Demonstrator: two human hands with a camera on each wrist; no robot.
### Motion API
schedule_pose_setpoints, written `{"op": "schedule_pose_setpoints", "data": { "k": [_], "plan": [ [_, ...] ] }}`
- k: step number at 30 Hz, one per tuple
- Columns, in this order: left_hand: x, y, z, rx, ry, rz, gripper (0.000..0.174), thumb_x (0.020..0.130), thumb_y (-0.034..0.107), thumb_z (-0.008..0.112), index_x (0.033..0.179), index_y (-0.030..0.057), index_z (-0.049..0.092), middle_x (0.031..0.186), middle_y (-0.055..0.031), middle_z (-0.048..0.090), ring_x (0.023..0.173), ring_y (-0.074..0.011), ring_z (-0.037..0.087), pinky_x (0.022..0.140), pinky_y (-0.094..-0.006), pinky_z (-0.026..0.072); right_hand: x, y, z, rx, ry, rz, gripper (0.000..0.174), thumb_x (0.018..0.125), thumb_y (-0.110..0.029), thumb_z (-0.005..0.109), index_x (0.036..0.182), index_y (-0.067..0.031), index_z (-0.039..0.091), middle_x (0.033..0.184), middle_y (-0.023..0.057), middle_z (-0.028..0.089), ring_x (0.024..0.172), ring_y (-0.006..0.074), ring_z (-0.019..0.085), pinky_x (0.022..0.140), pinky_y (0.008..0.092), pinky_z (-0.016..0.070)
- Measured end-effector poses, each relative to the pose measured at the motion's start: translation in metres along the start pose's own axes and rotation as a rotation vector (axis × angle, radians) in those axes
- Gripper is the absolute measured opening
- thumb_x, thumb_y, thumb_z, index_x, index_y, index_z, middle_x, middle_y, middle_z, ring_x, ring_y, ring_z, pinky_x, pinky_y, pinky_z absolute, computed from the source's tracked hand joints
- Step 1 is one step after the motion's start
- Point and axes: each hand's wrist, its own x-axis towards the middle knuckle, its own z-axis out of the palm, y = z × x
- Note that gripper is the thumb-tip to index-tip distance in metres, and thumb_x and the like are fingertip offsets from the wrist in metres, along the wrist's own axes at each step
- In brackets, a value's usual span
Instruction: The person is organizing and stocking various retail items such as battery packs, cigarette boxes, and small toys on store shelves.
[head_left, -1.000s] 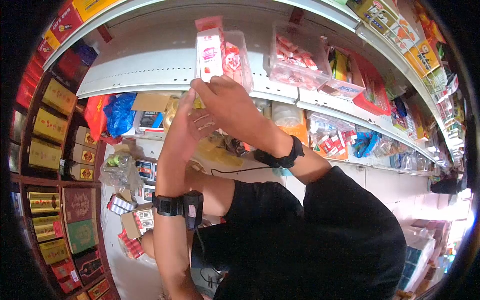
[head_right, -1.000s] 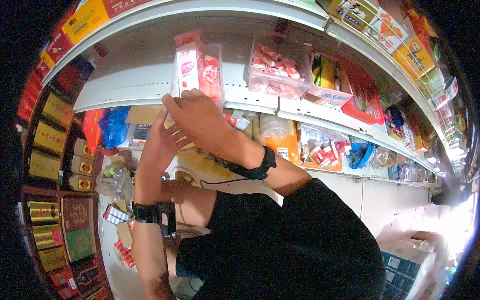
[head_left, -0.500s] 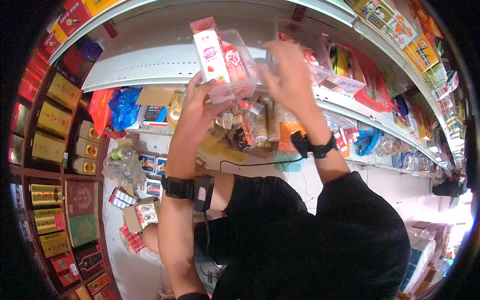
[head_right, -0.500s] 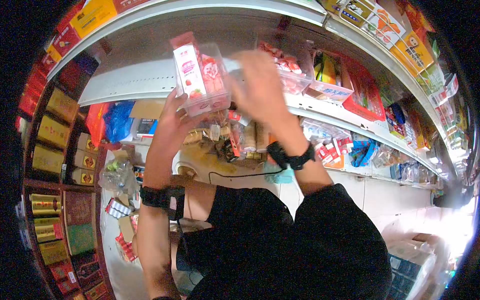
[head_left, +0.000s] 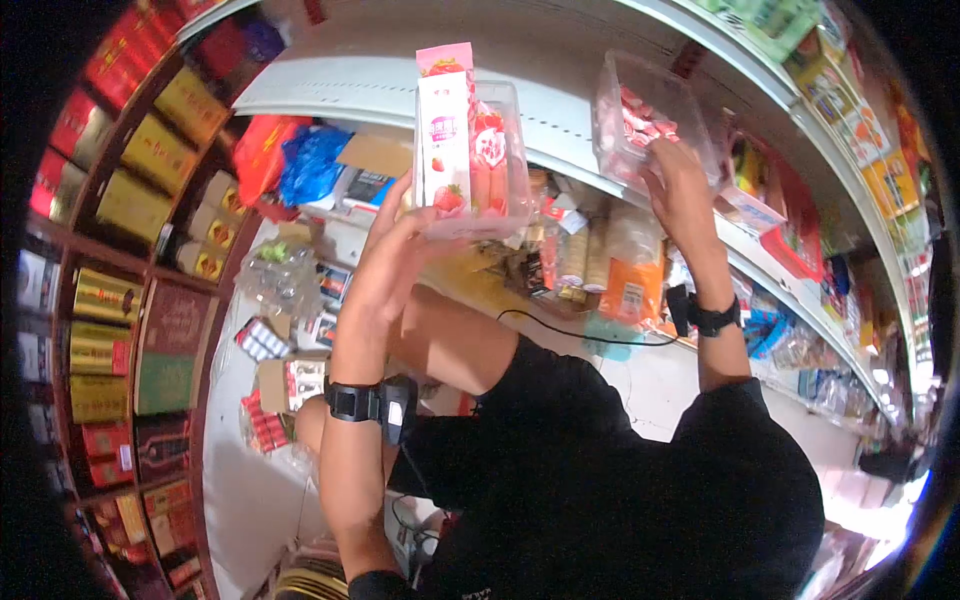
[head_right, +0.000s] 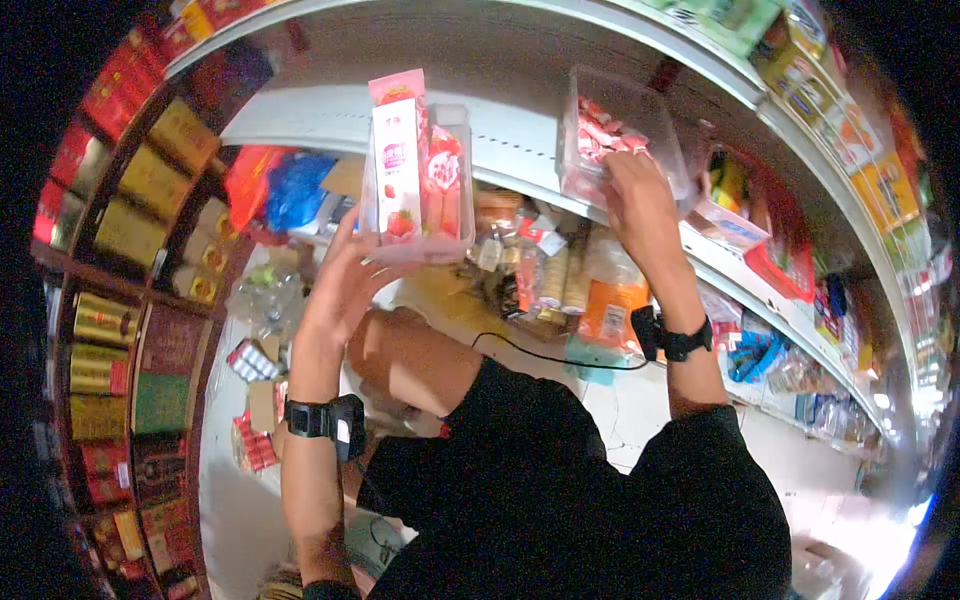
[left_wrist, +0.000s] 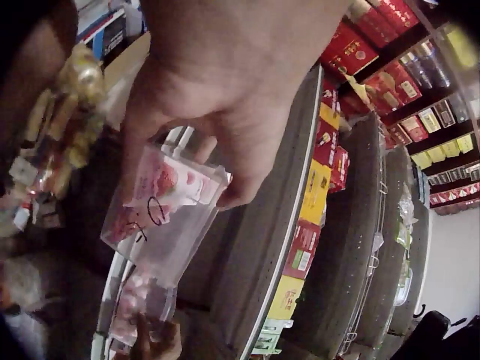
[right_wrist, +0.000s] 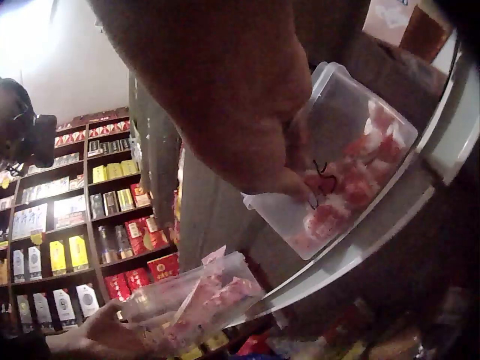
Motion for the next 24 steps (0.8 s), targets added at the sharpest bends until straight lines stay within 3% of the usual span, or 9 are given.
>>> {"op": "schedule_pose_setpoints", "data": {
  "k": [6, 10, 12, 15, 17, 22, 24],
  "plan": [
    [-0.069, 0.013, -0.061, -0.092, 0.157, 0.062, 0.067, 0.093, 0.01, 0.054, 0.153, 0.007, 0.024, 0.132, -0.0226, 0.054, 0.118, -0.0334, 0.06, 0.094, -0.0471, 0.056, 0.026, -0.078, 0.006, 0.143, -0.054, -0.156, 0.022, 0.079, 0.0, 0.071, 0.096, 0.0001, 0.056, 0.087, 0.018, 0.055, 0.083, 0.038, 0.052, 0.074, 0.0427, 0.0417],
    [-0.128, 0.028, -0.104, -0.148, 0.351, 0.183, 0.069, 0.089, 0.009, 0.052, 0.153, 0.0073, 0.026, 0.143, -0.0243, 0.042, 0.124, -0.0378, 0.053, 0.097, -0.0527, 0.0542, 0.05, -0.136, 0.022, 0.274, -0.061, -0.329, 0.026, 0.077, 0.0, 0.073, 0.099, -0.0009, 0.058, 0.085, 0.0162, 0.056, 0.081, 0.0354, 0.054, 0.073, 0.0423, 0.0432],
    [-0.155, 0.033, -0.137, -0.118, 0.353, 0.228, 0.069, 0.089, 0.015, 0.053, 0.152, 0.0051, 0.027, 0.146, -0.0197, 0.04, 0.127, -0.0388, 0.05, 0.101, -0.0539, 0.0518, 0.06, -0.165, 0.035, 0.317, -0.032, -0.387, 0.02, 0.076, 0.0, 0.071, 0.09, -0.0013, 0.056, 0.082, 0.0146, 0.054, 0.081, 0.0336, 0.053, 0.073, 0.0403, 0.0414],
    [-0.195, 0.037, -0.172, -0.115, 0.464, 0.258, 0.068, 0.089, 0.02, 0.053, 0.151, 0.0045, 0.029, 0.146, -0.0203, 0.042, 0.127, -0.0391, 0.05, 0.103, -0.0534, 0.0492, 0.073, -0.2, 0.056, 0.396, -0.083, -0.501, 0.02, 0.075, 0.0, 0.071, 0.088, -0.0012, 0.056, 0.081, 0.013, 0.055, 0.082, 0.033, 0.053, 0.073, 0.0401, 0.0423],
    [-0.223, 0.031, -0.195, -0.113, 0.543, 0.301, 0.066, 0.09, 0.02, 0.052, 0.151, 0.0064, 0.031, 0.145, -0.0204, 0.044, 0.128, -0.0384, 0.05, 0.103, -0.0526, 0.0492, 0.081, -0.224, 0.069, 0.44, -0.133, -0.587, 0.024, 0.074, 0.003, 0.074, 0.093, 0.0015, 0.06, 0.085, 0.0132, 0.059, 0.081, 0.032, 0.056, 0.072, 0.0396, 0.0454],
    [-0.267, -0.01, -0.249, -0.157, 0.723, 0.379, 0.066, 0.09, 0.022, 0.053, 0.151, 0.0093, 0.032, 0.147, -0.0181, 0.043, 0.13, -0.0362, 0.049, 0.104, -0.0523, 0.0482, 0.109, -0.276, 0.134, 0.611, -0.168, -0.796, 0.021, 0.073, 0.003, 0.073, 0.089, 0.0004, 0.06, 0.084, 0.0117, 0.061, 0.083, 0.032, 0.057, 0.075, 0.0395, 0.046],
    [-0.286, -0.043, -0.279, -0.187, 0.797, 0.449, 0.064, 0.098, 0.032, 0.052, 0.154, 0.0111, 0.028, 0.151, -0.0183, 0.039, 0.135, -0.0385, 0.044, 0.109, -0.049, 0.0445, 0.115, -0.303, 0.163, 0.583, -0.266, -0.937, 0.021, 0.072, 0.003, 0.071, 0.09, -0.0009, 0.06, 0.085, 0.0114, 0.06, 0.083, 0.0314, 0.058, 0.075, 0.0412, 0.0464]
  ]
}}
